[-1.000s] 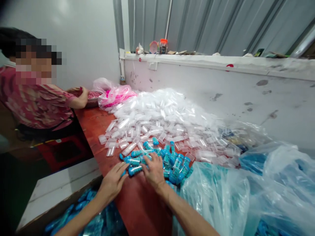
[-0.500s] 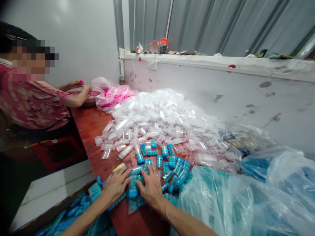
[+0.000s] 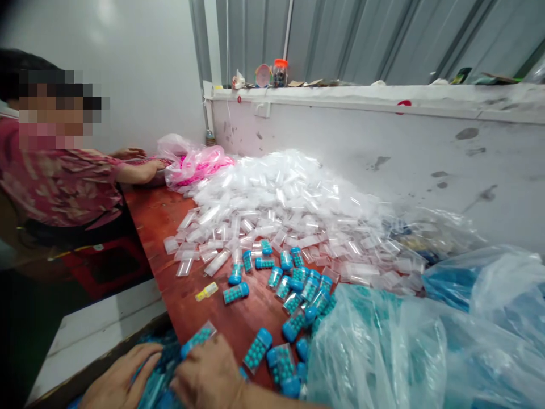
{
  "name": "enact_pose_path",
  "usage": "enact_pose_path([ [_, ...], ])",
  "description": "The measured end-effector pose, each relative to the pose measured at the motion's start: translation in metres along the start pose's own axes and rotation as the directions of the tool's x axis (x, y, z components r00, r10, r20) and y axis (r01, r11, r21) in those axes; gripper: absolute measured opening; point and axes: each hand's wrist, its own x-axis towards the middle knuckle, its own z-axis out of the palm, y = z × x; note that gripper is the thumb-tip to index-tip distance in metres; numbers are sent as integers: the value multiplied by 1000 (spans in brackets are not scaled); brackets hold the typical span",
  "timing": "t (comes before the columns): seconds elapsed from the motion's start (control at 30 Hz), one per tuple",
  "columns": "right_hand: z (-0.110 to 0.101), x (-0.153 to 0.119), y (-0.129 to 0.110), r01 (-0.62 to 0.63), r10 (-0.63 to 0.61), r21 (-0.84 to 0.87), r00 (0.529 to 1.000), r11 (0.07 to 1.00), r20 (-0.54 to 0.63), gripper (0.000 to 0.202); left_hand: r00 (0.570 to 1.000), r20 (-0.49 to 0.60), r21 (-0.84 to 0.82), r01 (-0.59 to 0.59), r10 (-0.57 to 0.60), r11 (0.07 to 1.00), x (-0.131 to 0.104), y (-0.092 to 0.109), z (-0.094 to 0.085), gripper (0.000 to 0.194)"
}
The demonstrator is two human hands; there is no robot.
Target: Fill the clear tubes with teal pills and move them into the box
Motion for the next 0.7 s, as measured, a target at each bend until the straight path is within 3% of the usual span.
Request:
enact_pose_path([
  [0.07,-44,14,39,-167,158,-92,983,982,-92,20,988,-109,-57,-118,111,991,34,22,13,30],
  [0.13,-78,25,85,-367,348,-173,928,914,-132,40,965,-169,-58,-211,199,976,74,49,34,35],
  [0.2,-93,29,122,-521,519,-211,852,827,-68,51,969,-87,-17,-232,230,973,109,74,57,40],
  [0.27,-92,23,142,-569,581,-215,814,794,-5,55,978,27,28,-207,206,978,130,90,75,45],
  [0.37,-83,2,139,-468,480,-157,876,870,52,42,969,145,53,-208,198,977,127,92,88,46],
  [0.47,-87,-8,128,-348,355,-75,928,934,111,24,960,170,37,-233,224,972,100,80,85,38],
  [0.6,-106,16,154,-416,418,-141,908,898,-13,35,972,32,3,-232,232,973,80,72,75,29],
  [0.7,-117,39,192,-462,468,-206,884,862,-25,50,959,-77,-11,-275,274,961,104,84,72,31],
])
